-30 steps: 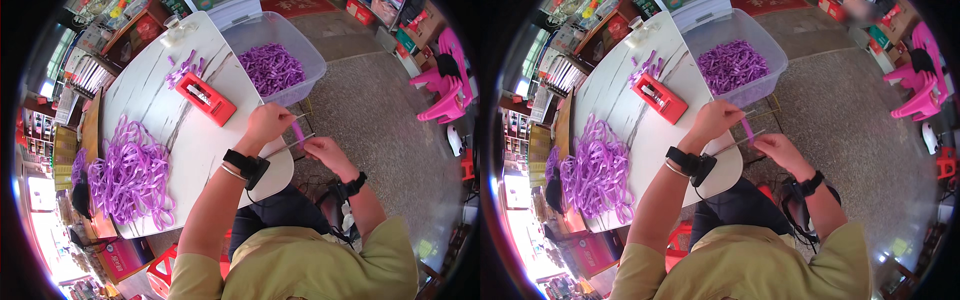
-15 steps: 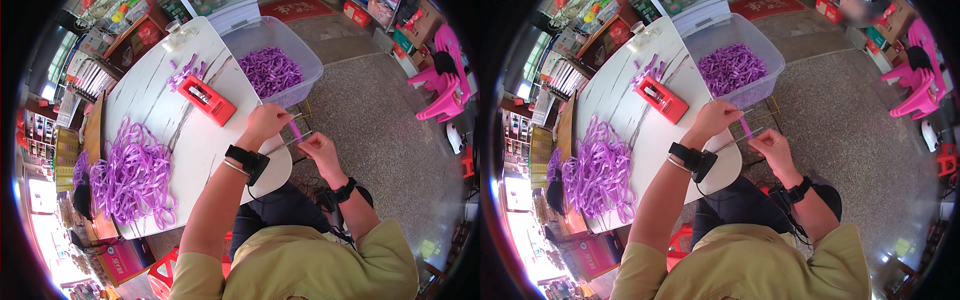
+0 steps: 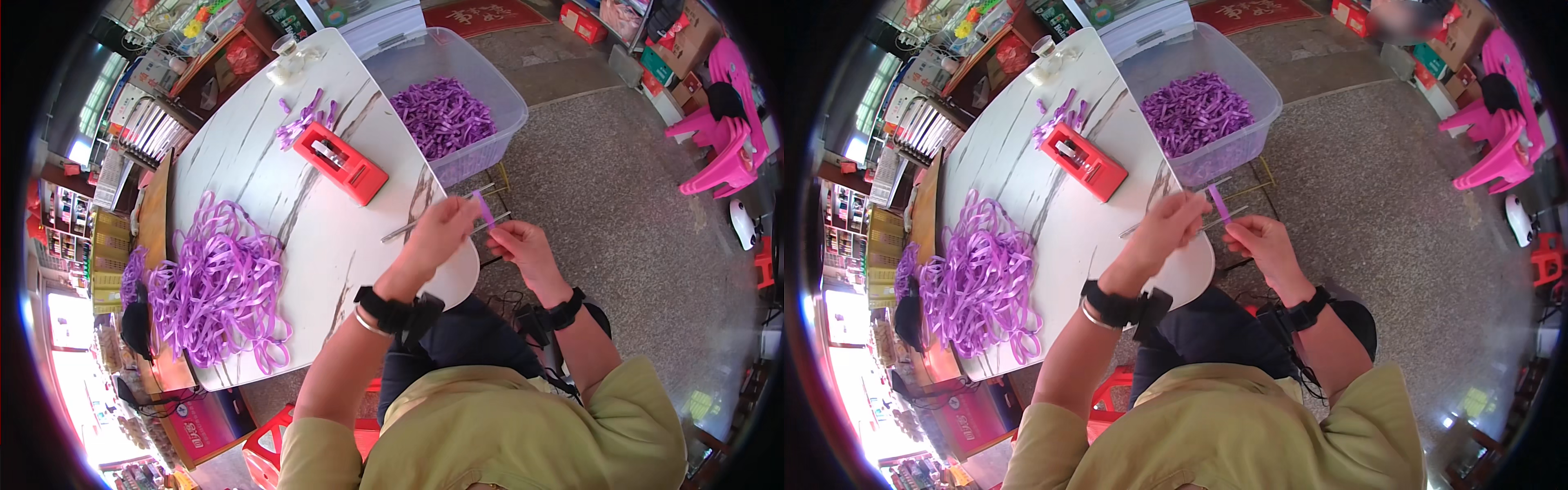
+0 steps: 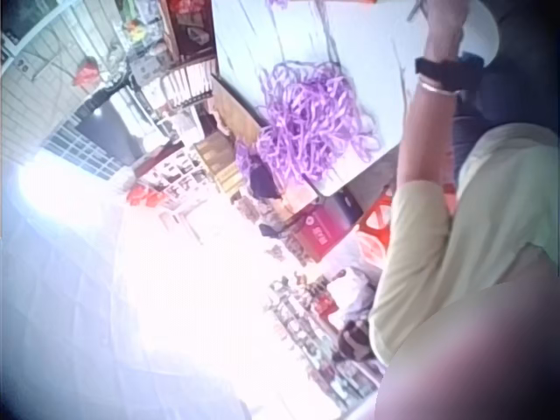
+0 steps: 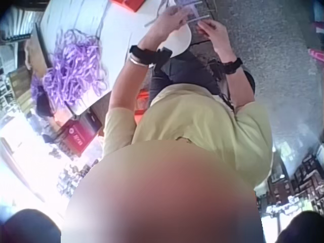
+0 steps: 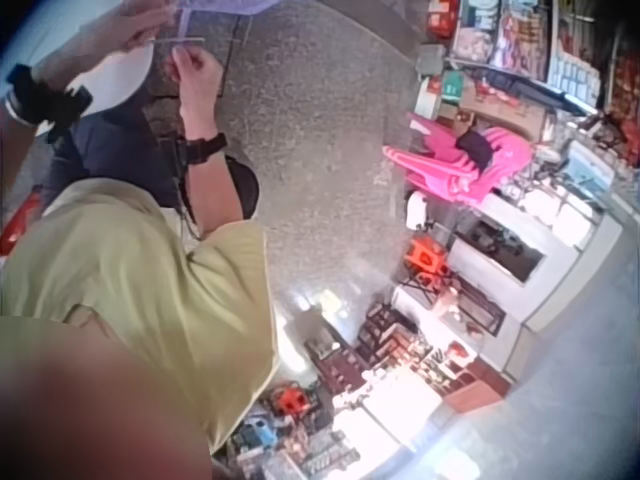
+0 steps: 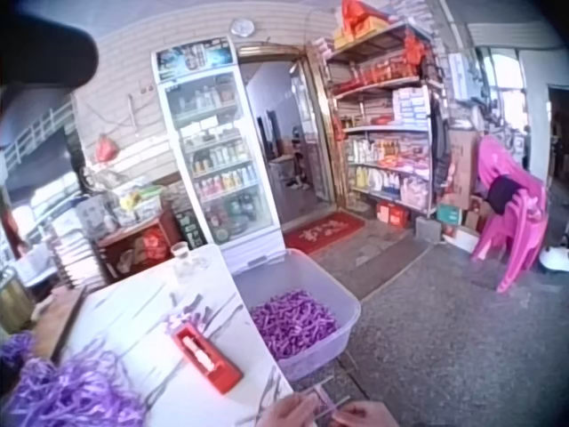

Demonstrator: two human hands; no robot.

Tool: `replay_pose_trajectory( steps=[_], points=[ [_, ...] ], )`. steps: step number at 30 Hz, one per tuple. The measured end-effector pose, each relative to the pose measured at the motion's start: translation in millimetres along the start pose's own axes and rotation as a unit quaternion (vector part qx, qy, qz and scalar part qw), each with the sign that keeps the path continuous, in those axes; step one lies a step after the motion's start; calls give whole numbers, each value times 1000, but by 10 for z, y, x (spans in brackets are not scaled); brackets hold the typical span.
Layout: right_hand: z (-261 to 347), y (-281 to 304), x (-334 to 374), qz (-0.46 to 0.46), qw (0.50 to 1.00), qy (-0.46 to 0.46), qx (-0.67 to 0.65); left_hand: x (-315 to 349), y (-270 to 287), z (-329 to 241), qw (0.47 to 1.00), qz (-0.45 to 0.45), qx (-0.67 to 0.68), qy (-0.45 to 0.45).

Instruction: Measuring, cutting, and organizing purple plastic ribbons into a storage container.

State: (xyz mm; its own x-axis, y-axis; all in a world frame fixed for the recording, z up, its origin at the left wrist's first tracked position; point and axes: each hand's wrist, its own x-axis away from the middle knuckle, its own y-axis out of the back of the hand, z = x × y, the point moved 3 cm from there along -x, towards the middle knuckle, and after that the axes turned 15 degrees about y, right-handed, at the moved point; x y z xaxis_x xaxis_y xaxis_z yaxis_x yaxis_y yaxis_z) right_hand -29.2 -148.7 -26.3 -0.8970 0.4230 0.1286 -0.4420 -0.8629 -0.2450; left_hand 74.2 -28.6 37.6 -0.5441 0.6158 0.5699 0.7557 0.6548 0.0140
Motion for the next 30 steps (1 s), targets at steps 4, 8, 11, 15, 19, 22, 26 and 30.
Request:
replay_pose_trajectory(
  steps=[4, 8, 11, 15, 19, 22, 26, 30],
  points=[
    [39, -10, 11, 7, 1000, -4, -9, 250, -163, 187, 987, 108, 61, 102],
    [72, -42, 26, 7, 1000, -4, -21, 269, -294, 317, 922, 240, 258, 162],
    [115, -61, 32, 8, 1000, 1, -12, 212, -350, 355, 863, 288, 384, 156],
    [188, -67, 46, 2, 1000, 6, 1, 201, -437, 417, 805, 293, 499, 128],
    [300, 23, 26, -10, 998, 18, 56, 185, -422, 448, 760, 350, 540, 87],
    [569, 169, -74, -47, 987, 86, 124, 190, -403, 452, 752, 360, 544, 93],
    [908, -109, -394, 15, 971, 199, 133, 168, -379, 514, 741, 378, 551, 67],
    [1141, -749, -775, 227, 879, 281, 312, 142, -440, 549, 721, 409, 556, 59]
  ],
)
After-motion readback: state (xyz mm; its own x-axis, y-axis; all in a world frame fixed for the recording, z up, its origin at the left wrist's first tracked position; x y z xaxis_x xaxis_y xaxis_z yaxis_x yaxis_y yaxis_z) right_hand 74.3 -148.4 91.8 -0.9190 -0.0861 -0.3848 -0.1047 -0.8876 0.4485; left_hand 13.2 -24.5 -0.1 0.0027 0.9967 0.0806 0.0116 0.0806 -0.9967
